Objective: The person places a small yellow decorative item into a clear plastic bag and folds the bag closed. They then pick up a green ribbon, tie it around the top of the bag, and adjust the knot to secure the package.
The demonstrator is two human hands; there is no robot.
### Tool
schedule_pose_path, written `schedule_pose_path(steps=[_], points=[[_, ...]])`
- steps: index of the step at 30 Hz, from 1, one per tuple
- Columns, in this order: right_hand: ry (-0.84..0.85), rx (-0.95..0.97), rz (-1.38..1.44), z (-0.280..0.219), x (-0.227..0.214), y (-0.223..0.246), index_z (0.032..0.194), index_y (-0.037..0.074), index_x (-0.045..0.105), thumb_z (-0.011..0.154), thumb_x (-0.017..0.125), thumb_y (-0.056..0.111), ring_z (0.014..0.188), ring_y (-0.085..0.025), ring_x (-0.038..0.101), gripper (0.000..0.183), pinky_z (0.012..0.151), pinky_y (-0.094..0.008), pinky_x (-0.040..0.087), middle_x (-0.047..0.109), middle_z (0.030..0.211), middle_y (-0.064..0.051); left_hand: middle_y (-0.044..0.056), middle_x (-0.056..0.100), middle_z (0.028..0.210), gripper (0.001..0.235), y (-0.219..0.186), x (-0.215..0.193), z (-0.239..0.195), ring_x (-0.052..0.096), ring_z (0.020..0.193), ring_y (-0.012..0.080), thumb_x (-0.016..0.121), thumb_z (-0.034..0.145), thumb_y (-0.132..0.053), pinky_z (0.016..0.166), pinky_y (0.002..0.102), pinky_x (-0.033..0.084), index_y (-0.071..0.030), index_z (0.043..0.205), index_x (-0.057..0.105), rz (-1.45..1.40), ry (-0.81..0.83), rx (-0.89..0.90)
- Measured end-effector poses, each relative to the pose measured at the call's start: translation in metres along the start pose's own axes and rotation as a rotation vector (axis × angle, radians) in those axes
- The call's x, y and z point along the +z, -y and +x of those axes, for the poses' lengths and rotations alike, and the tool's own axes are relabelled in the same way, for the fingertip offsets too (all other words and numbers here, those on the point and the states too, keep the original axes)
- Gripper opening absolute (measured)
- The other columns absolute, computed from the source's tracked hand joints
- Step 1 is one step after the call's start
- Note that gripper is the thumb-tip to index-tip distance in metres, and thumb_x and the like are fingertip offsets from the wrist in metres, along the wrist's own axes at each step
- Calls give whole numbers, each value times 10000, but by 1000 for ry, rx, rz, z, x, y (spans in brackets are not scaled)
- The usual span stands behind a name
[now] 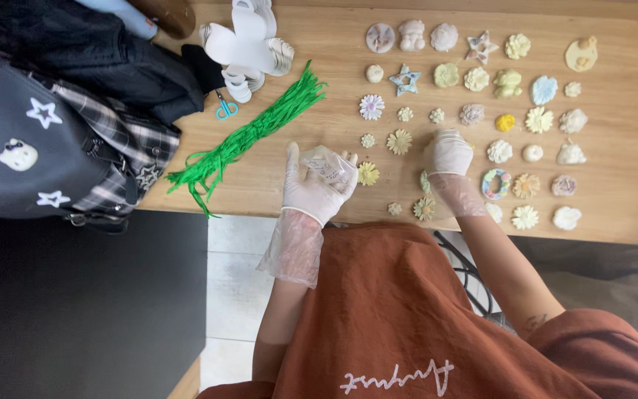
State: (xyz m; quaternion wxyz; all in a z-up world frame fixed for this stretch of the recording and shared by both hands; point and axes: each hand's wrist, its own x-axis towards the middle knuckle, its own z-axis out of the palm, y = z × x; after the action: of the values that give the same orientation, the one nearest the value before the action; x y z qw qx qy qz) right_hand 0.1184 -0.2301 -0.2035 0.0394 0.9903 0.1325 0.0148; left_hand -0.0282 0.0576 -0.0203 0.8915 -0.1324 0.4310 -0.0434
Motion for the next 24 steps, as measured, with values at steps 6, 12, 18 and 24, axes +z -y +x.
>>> schedule_pose_path(steps=[6,12,18,24], points=[[-75,-10,399,-6,-75,6,1041,94,740,940,718,230,773,-332,691,171,705,-462,544,715,891,-165,131,569,1399,772,4,-16,14,567,1250,444,863,670,-538,969,614,508,-153,1281,590,-45,-60,135],[643,539,1790,-13,-161,22,1190,60,695,923,765,247,905,-153,710,333,874,-302,584,746,1070,-89,93,557,1409,867,10,-16,30,562,1235,401,855,683,-566,1008,618,501,-159,1373,524,-24,-111,265],[1327,264,2486,-51,-207,66,1420,-16,599,969,726,217,975,-183,682,523,875,-318,573,705,1284,-154,123,511,1438,1049,29,-13,23,507,1342,356,782,717,-655,1040,508,494,-104,1513,378,229,-58,483],[1150,353,2115,-55,-224,109,1363,7,624,970,637,146,1108,-178,692,418,965,-352,580,698,1323,-123,157,426,1546,1155,30,-15,15,411,1413,307,741,717,-723,1139,435,368,-51,1565,337,311,-55,592]])
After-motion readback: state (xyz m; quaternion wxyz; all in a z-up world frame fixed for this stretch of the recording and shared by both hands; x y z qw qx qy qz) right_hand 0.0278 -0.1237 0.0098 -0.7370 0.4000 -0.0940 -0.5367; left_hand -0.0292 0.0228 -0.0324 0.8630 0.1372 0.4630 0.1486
